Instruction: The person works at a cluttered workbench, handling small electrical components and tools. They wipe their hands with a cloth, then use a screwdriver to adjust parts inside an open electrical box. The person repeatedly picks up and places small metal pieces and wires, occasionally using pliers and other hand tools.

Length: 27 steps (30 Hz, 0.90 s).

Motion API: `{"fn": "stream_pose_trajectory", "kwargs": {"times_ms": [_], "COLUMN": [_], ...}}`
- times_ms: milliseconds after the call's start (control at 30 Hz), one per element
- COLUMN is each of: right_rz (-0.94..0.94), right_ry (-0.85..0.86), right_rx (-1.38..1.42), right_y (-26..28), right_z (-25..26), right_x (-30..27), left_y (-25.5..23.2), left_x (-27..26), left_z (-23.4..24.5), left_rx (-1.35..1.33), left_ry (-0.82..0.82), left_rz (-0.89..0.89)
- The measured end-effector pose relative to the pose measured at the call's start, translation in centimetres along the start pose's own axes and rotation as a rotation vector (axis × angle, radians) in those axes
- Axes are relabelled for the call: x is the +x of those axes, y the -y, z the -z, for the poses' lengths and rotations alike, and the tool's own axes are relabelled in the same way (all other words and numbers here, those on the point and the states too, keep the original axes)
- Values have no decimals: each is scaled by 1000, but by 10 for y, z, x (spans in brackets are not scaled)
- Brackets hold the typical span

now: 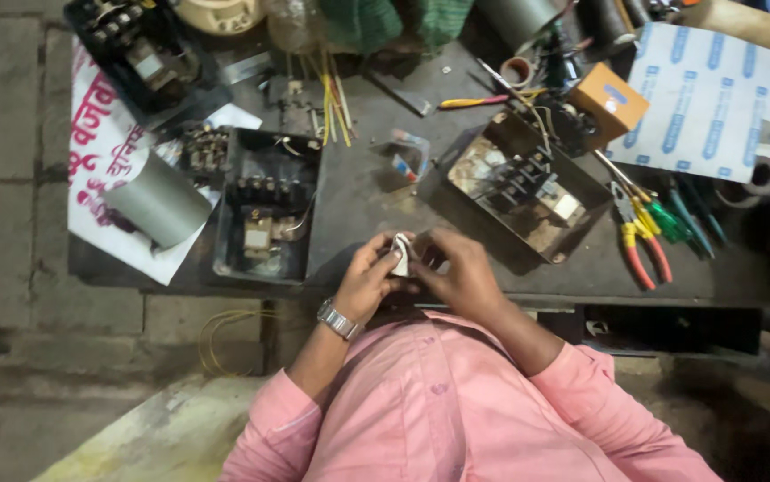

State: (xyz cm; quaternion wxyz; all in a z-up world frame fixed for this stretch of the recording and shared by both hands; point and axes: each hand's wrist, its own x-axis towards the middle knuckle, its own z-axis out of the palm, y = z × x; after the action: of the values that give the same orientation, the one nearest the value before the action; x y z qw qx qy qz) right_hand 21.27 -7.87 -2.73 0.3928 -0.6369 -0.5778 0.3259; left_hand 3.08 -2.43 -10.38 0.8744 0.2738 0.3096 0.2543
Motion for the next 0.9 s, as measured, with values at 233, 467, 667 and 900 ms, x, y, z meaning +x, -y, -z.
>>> {"fn": "stream_pose_trajectory", "kwargs": {"times_ms": [233, 467, 667, 900], "right_rz": [-289, -358, 189, 94], "right_ry": [126, 126, -166, -28], "right_rx": [336, 570, 54, -72], "right_y": [-13, -6, 25, 39], "right_z": [24, 33, 26, 18], "right_x": [8, 18, 11, 1], "left_y": [-3, -32, -8, 12], "left_x": [3, -13, -1, 12], "left_z": [10, 1, -6, 4], "left_rx": [185, 94, -56, 6], "left_ry": [112, 330, 219, -12], "left_rz": [36, 256, 5, -70]}}
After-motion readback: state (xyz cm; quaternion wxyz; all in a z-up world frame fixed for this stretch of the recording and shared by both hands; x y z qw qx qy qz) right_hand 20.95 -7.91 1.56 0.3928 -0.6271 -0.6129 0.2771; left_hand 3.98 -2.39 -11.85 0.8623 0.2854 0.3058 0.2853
